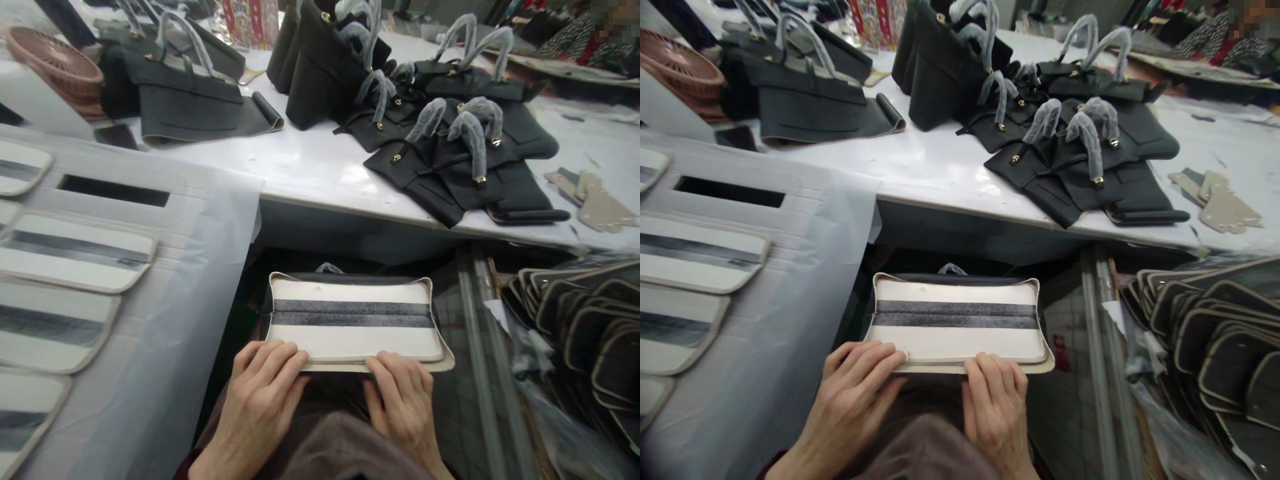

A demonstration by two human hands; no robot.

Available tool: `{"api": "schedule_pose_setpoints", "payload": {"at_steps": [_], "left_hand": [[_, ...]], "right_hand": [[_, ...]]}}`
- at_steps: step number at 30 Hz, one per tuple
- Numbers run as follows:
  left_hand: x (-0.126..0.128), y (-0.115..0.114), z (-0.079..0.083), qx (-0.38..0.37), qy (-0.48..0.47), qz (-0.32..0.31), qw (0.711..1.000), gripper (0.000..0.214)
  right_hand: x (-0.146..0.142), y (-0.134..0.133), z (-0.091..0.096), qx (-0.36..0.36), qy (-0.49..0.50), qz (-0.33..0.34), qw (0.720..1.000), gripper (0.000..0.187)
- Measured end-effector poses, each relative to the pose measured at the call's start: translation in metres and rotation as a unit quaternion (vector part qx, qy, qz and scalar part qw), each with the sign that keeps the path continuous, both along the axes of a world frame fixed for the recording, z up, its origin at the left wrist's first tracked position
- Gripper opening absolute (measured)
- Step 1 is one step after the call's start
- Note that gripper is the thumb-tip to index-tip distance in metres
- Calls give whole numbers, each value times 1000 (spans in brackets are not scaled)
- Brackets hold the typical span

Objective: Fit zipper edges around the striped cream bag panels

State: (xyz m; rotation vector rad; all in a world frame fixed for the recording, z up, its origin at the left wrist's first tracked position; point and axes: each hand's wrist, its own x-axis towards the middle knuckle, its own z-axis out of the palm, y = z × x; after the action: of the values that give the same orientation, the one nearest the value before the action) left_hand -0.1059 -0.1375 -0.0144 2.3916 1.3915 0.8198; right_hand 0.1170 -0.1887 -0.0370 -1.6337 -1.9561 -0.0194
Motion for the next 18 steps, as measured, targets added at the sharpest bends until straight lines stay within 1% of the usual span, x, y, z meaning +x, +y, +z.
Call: {"api": "schedule_pose_setpoints", "payload": {"at_steps": [5,8,10,12,13,15,16,18], "left_hand": [[2,1,-1,8,6,1,1000,18],[4,2,-2,12,6,7,1000,18],[4,2,-2,6,6,7,1000,14],[2,2,-1,14,5,-3,1000,11],[0,4,0,23,3,-7,1000,15],[-5,11,4,42,0,0,999,25],[-7,18,7,44,1,8,999,28],[-6,39,14,38,8,0,999,33]], "right_hand": [[1,5,-4,31,3,-6,999,20],[5,4,-11,50,-15,7,999,24],[6,3,-15,59,-30,15,998,25],[4,1,-16,63,-17,-1,998,26],[2,1,-16,65,0,-17,998,26],[-2,1,-14,68,34,-41,996,26],[-4,2,-13,71,44,-49,995,27],[-6,3,-14,77,46,-52,995,28]]}}
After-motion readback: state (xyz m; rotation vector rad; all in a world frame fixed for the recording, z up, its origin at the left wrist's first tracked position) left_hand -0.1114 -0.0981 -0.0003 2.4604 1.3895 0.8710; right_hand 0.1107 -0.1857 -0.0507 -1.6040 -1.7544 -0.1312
